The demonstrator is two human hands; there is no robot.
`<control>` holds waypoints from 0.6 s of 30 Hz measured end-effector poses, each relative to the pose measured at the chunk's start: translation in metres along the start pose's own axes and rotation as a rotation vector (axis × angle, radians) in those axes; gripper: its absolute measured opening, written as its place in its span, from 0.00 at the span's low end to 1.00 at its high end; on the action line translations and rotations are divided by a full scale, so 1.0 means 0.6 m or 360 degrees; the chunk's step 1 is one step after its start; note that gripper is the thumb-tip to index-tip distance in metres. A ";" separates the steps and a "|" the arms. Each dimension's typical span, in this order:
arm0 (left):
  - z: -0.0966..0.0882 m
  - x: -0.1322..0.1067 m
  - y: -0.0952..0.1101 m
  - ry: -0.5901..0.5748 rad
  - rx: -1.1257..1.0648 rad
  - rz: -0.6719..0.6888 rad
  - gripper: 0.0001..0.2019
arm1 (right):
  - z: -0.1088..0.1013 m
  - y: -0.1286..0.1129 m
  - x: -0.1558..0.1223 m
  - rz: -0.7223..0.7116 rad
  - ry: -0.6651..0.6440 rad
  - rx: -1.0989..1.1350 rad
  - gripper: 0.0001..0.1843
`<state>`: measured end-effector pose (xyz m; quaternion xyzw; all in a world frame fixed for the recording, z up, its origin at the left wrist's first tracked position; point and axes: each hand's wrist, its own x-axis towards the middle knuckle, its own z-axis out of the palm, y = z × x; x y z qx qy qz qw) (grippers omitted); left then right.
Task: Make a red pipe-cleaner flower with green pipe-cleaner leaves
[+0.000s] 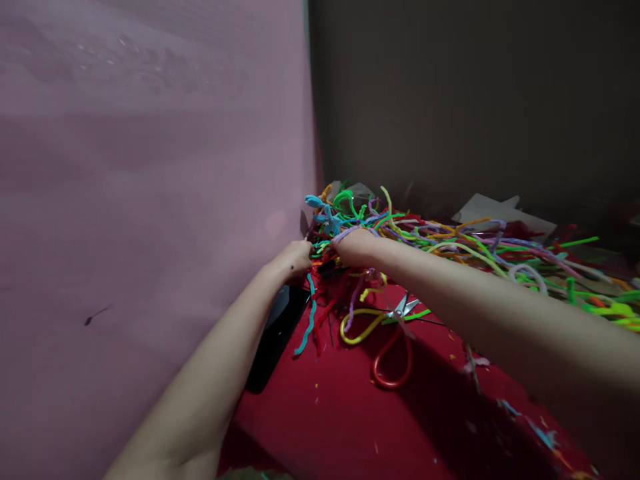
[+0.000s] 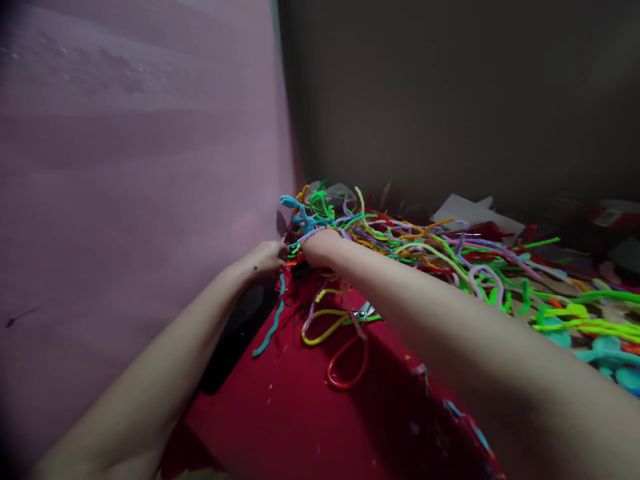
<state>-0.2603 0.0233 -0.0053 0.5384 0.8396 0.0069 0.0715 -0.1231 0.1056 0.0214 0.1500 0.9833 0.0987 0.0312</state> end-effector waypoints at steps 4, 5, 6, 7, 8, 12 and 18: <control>0.016 0.003 -0.003 -0.0097 0.0057 -0.0020 0.16 | 0.000 -0.004 0.012 0.0002 -0.0114 -0.0021 0.17; 0.017 0.004 -0.005 -0.0112 0.0062 -0.0012 0.15 | 0.001 -0.004 0.015 0.0000 -0.0148 -0.0027 0.17; 0.017 0.005 -0.008 -0.0122 0.0065 -0.0003 0.15 | 0.002 -0.003 0.017 0.0001 -0.0175 -0.0034 0.16; 0.017 0.007 -0.009 -0.0127 0.0065 0.0006 0.15 | 0.003 -0.002 0.018 0.0008 -0.0190 -0.0040 0.15; 0.016 0.009 -0.010 -0.0126 0.0063 0.0018 0.15 | 0.003 0.000 0.020 0.0023 -0.0194 -0.0045 0.14; 0.014 0.017 -0.002 -0.0034 0.0058 0.0061 0.12 | 0.000 0.009 0.023 0.0100 -0.0123 -0.0041 0.16; 0.017 0.033 0.022 0.0172 0.0143 0.0023 0.12 | -0.003 0.027 0.027 0.0150 -0.0036 0.0012 0.16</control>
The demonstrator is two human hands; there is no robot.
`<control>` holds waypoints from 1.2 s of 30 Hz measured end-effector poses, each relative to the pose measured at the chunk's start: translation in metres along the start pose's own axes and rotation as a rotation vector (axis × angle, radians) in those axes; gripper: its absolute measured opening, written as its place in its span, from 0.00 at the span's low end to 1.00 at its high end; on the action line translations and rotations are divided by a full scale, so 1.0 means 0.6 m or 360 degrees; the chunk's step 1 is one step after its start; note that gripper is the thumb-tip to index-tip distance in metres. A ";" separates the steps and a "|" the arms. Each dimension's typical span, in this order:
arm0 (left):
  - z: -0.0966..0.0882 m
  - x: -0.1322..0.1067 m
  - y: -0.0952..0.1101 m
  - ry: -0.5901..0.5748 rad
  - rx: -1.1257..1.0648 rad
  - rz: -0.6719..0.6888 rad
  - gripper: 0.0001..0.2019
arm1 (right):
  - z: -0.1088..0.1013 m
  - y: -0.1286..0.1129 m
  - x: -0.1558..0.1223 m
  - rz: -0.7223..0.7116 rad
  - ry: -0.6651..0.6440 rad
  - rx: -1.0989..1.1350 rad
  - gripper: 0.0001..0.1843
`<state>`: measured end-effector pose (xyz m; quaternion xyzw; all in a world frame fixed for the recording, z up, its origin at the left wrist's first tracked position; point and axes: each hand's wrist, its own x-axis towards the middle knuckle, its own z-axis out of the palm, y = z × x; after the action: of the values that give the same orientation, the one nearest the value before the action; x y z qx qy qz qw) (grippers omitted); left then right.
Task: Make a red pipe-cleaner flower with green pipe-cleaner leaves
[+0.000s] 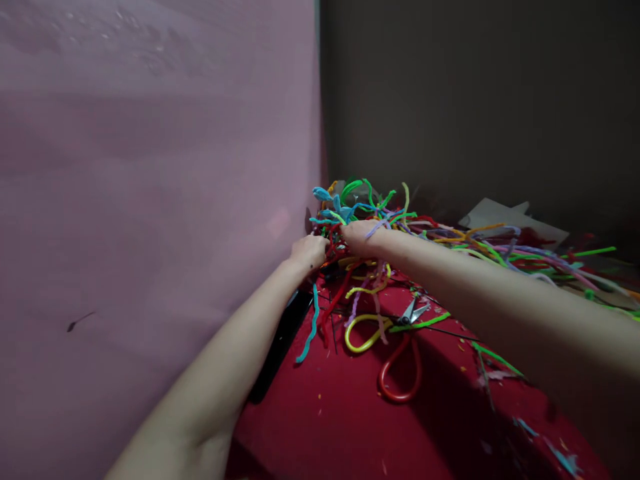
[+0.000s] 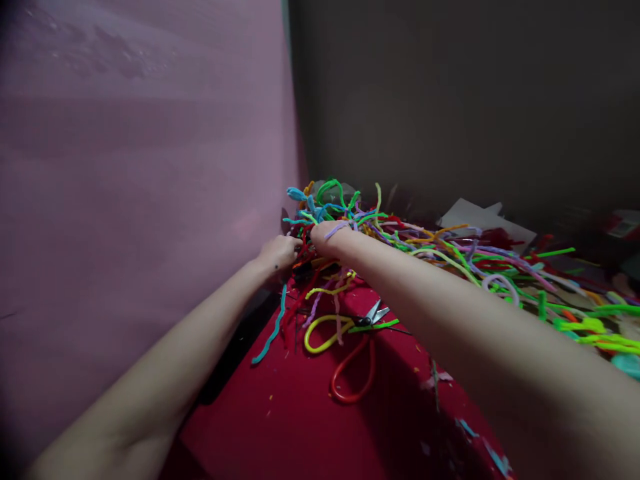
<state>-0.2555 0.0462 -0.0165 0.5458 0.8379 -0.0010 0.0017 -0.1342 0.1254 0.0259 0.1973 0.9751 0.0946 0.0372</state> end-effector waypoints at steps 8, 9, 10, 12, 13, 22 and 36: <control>0.007 0.033 0.016 -0.0004 0.0084 -0.0090 0.16 | -0.018 0.010 -0.015 0.0048 0.0033 0.0075 0.20; 0.008 0.036 0.018 -0.0007 0.0084 -0.0092 0.16 | -0.020 0.012 -0.016 0.0057 0.0039 0.0080 0.20; 0.008 0.039 0.020 -0.0011 0.0082 -0.0091 0.16 | -0.020 0.014 -0.015 0.0065 0.0045 0.0084 0.21; 0.009 0.043 0.023 -0.0023 0.0074 -0.0088 0.16 | -0.020 0.019 -0.014 0.0081 0.0052 0.0094 0.21; 0.009 0.045 0.025 -0.0030 0.0069 -0.0089 0.16 | -0.019 0.022 -0.013 0.0087 0.0054 0.0099 0.21; -0.004 0.045 0.034 -0.0018 -0.0009 -0.0113 0.15 | -0.018 0.037 -0.015 0.0110 0.0131 0.0117 0.25; -0.038 0.044 0.033 -0.0028 -0.0229 -0.0029 0.12 | -0.013 0.036 -0.019 0.0148 0.0182 0.0196 0.22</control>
<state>-0.2478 0.0782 0.0061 0.5366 0.8407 0.0544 0.0481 -0.1161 0.1392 0.0381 0.2385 0.9693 0.0473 -0.0352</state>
